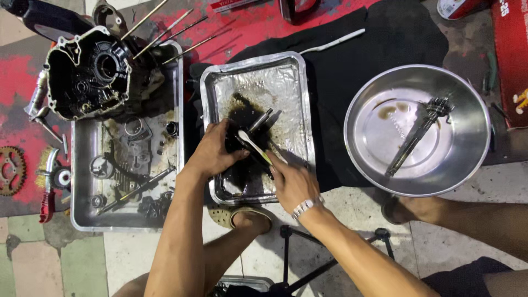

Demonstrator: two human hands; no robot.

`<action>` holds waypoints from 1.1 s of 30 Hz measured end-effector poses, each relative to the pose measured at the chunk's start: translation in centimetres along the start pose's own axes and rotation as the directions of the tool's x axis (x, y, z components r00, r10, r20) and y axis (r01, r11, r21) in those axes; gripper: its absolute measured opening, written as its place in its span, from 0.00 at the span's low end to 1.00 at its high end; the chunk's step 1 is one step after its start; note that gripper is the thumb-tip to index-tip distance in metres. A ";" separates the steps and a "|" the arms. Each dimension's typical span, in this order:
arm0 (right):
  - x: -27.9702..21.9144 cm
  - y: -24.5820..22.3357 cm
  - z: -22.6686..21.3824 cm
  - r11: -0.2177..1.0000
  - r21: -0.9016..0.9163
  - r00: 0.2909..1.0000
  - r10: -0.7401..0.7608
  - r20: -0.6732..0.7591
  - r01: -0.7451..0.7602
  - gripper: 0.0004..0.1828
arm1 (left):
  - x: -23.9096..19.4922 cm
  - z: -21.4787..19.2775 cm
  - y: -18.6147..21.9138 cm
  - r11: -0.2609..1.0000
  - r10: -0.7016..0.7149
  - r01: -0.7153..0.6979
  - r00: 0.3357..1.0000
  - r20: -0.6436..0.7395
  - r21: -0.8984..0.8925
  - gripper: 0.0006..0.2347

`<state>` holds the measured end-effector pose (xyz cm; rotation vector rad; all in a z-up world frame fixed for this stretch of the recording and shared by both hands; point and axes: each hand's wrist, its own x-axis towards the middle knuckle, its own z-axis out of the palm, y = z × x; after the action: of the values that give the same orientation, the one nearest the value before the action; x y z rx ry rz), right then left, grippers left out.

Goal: The person scrubs a crankshaft and other small engine components in a metal tray using a toothbrush and dark liquid, then wipes the parts with a black cloth. The cleaned crankshaft is placed into a separate metal bowl.

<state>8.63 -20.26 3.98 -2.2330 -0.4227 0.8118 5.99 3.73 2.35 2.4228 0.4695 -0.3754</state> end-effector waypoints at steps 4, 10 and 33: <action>-1.6 1.0 0.1 0.999 -0.039 0.999 0.004 -0.043 -0.006 0.24 | 0.5 0.1 -1.0 0.995 0.068 -0.070 0.997 0.033 0.066 0.42; 0.1 -0.1 0.5 1.000 -0.022 1.000 0.014 -0.016 -0.014 0.24 | 1.0 0.6 -1.9 0.991 0.089 -0.091 0.996 0.031 0.101 0.42; 2.2 -1.2 0.3 0.982 -0.104 0.974 0.173 0.146 -0.159 0.25 | 0.4 0.6 -0.9 0.989 0.113 -0.112 0.994 -0.005 0.098 0.39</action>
<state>10.00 -18.12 3.71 -2.3221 -0.3553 1.0785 5.86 4.14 1.28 2.5334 0.3237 -0.3433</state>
